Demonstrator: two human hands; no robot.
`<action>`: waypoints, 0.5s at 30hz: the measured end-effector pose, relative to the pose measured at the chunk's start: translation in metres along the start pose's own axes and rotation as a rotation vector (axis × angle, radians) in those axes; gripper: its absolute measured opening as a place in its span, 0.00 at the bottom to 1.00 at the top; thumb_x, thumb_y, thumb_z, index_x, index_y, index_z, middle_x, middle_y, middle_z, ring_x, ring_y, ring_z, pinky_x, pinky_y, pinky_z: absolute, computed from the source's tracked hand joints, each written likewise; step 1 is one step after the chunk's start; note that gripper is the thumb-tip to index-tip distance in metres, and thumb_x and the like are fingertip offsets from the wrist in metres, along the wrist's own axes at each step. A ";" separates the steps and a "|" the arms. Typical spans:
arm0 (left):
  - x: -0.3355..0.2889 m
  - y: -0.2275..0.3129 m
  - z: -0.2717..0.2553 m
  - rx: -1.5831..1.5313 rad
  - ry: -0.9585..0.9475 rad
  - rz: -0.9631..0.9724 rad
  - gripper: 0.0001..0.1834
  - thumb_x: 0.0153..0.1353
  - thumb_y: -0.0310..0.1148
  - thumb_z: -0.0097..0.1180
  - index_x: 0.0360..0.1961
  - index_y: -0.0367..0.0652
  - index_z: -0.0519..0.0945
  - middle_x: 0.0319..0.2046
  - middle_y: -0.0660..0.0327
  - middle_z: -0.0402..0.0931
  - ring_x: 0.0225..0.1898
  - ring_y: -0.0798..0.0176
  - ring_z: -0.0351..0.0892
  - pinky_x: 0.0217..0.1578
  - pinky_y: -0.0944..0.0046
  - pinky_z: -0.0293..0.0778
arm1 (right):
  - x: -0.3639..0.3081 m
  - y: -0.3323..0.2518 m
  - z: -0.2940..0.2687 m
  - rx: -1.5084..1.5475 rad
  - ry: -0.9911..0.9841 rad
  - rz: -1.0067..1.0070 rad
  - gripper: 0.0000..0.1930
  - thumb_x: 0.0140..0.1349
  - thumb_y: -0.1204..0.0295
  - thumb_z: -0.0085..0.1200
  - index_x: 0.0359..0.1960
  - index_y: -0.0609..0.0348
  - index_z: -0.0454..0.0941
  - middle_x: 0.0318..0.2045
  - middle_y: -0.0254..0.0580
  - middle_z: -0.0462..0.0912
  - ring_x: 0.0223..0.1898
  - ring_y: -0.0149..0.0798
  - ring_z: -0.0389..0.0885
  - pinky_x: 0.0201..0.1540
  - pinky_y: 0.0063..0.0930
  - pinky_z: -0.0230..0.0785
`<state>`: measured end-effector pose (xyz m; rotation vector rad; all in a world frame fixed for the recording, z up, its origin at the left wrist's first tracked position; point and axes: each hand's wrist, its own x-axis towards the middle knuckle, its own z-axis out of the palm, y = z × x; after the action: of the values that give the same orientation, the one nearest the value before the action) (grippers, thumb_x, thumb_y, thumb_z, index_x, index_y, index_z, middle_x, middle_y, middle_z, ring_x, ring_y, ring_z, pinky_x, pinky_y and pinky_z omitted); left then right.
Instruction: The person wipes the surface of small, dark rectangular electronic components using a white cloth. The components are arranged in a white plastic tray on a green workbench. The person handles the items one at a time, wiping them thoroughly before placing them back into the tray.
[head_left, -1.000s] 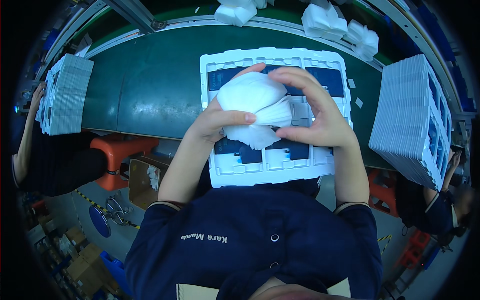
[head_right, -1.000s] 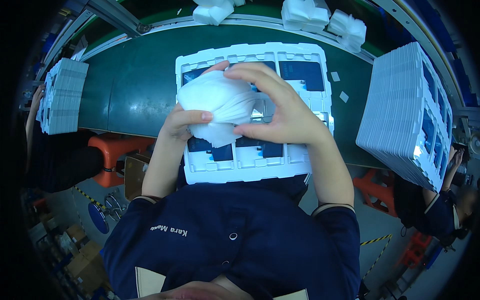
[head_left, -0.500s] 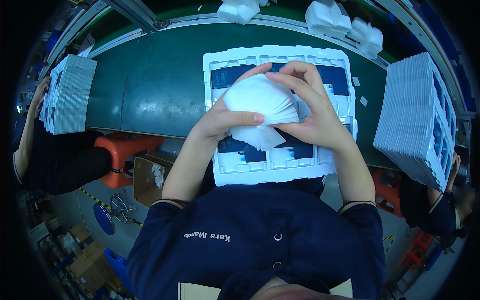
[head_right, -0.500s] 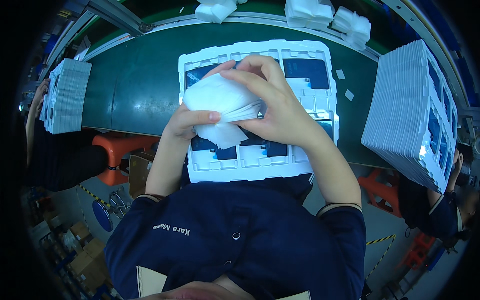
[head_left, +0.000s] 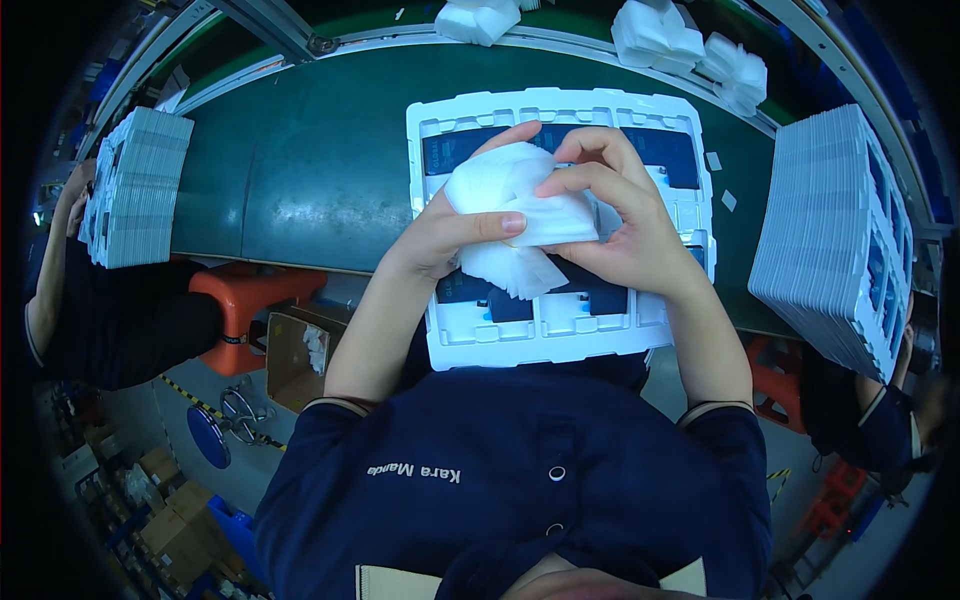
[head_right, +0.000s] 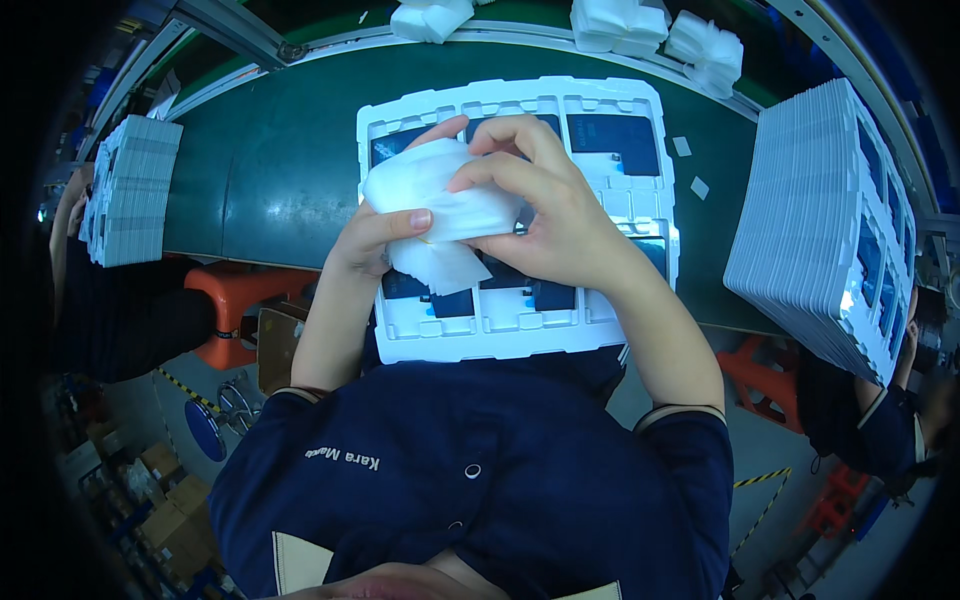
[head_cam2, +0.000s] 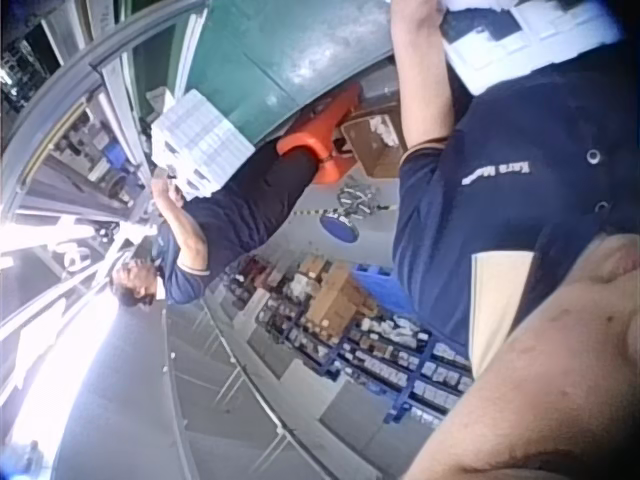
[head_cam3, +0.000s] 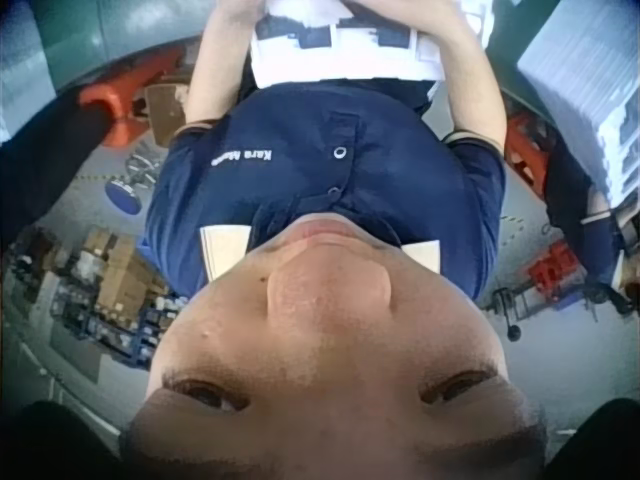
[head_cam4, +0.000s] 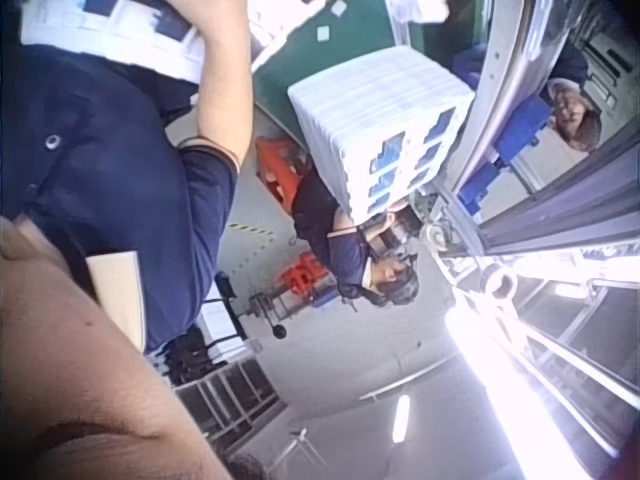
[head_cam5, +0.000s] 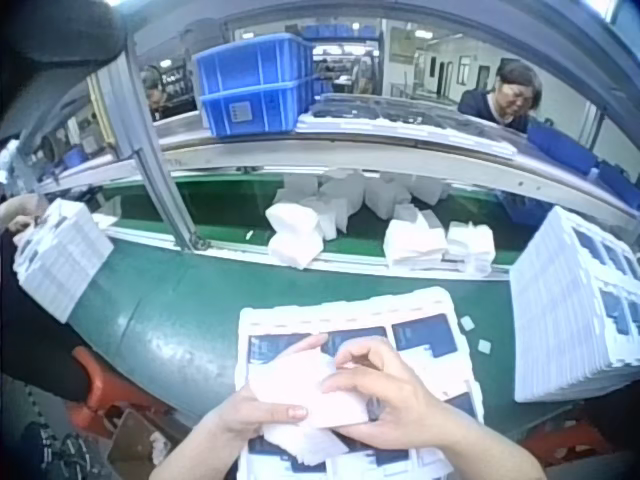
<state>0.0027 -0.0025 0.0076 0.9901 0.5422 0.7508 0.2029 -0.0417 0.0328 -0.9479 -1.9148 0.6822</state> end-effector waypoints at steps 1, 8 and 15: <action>0.000 0.000 0.001 -0.008 0.005 -0.002 0.53 0.39 0.38 0.67 0.68 0.38 0.57 0.53 0.51 0.72 0.56 0.55 0.73 0.59 0.60 0.66 | 0.000 0.001 0.001 0.003 0.005 -0.015 0.24 0.36 0.78 0.71 0.39 0.52 0.80 0.45 0.40 0.70 0.48 0.44 0.71 0.50 0.33 0.68; -0.001 -0.004 -0.005 -0.071 -0.049 0.028 0.47 0.49 0.40 0.66 0.69 0.43 0.57 0.53 0.53 0.72 0.56 0.56 0.72 0.59 0.60 0.66 | 0.001 -0.001 0.000 -0.039 0.026 -0.026 0.23 0.36 0.78 0.71 0.38 0.53 0.78 0.45 0.39 0.71 0.49 0.45 0.71 0.50 0.33 0.68; 0.000 -0.007 -0.009 -0.216 -0.045 0.003 0.40 0.59 0.38 0.59 0.70 0.45 0.56 0.54 0.53 0.71 0.56 0.57 0.72 0.57 0.59 0.68 | 0.000 0.000 0.003 -0.056 0.073 -0.059 0.23 0.35 0.79 0.70 0.38 0.55 0.78 0.41 0.40 0.77 0.43 0.45 0.75 0.49 0.34 0.68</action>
<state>-0.0012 0.0003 -0.0027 0.8052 0.4109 0.7707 0.2000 -0.0417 0.0318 -0.9349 -1.8986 0.5550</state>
